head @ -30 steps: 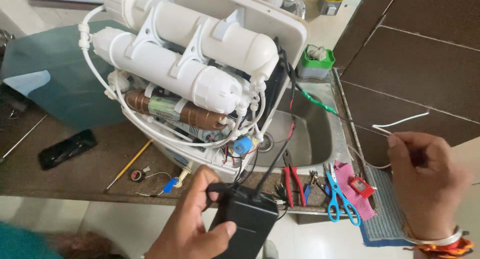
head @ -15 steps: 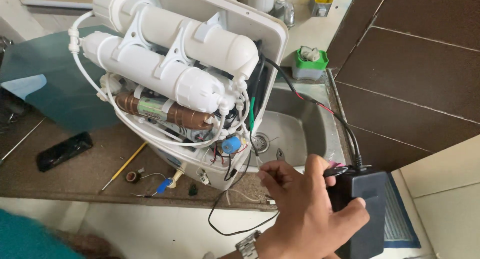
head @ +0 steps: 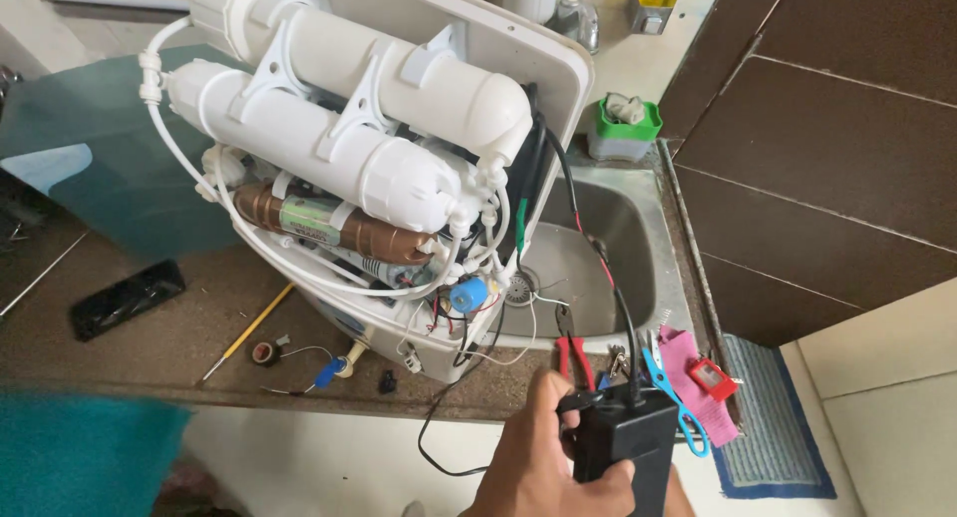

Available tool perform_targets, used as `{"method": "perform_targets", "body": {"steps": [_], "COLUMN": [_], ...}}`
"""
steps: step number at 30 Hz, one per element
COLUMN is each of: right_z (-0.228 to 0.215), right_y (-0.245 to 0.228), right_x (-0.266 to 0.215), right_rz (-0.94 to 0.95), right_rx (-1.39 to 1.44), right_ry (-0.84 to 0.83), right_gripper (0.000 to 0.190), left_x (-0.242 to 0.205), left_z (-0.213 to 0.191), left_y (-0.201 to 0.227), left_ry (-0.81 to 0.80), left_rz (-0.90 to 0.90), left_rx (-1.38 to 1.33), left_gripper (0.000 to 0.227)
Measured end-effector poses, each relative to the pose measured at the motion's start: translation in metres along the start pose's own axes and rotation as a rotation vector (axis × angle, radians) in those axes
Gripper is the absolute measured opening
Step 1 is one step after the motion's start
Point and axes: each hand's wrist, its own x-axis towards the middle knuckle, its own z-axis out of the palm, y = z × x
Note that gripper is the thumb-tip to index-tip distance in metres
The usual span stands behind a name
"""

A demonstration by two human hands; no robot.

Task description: The person works on an under-sink reverse-osmosis water purifier, handling a black power adapter and its wiring. They strip and twist the adapter's wires by hand, plug the adapter into a wall socket, then reconnect the wires to the purifier and use pliers on the connections.

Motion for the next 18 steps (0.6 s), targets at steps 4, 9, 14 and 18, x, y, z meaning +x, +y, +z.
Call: {"method": "perform_targets", "body": {"steps": [4, 9, 14, 18], "right_z": [-0.044, -0.049, -0.015, 0.007], "right_y": [-0.158, -0.321, -0.375, -0.396], "right_x": [0.073, 0.115, 0.155, 0.171], "right_rz": [0.105, -0.041, -0.204, -0.022], "right_rx": [-0.058, 0.128, 0.363, 0.558], "right_ry": [0.155, 0.231, 0.007, -0.159], "right_gripper": [0.028, 0.021, 0.028, 0.035], "left_x": [-0.003, 0.008, 0.029, 0.022], "left_z": [-0.015, -0.023, -0.028, -0.038], "left_y": [-0.007, -0.057, -0.099, -0.111], "left_ry": [-0.008, 0.028, -0.019, 0.018], "left_rz": [-0.111, 0.063, 0.142, 0.116], "left_rx": [0.000, 0.127, 0.150, 0.184], "left_gripper": [0.055, 0.058, 0.072, 0.075]}}
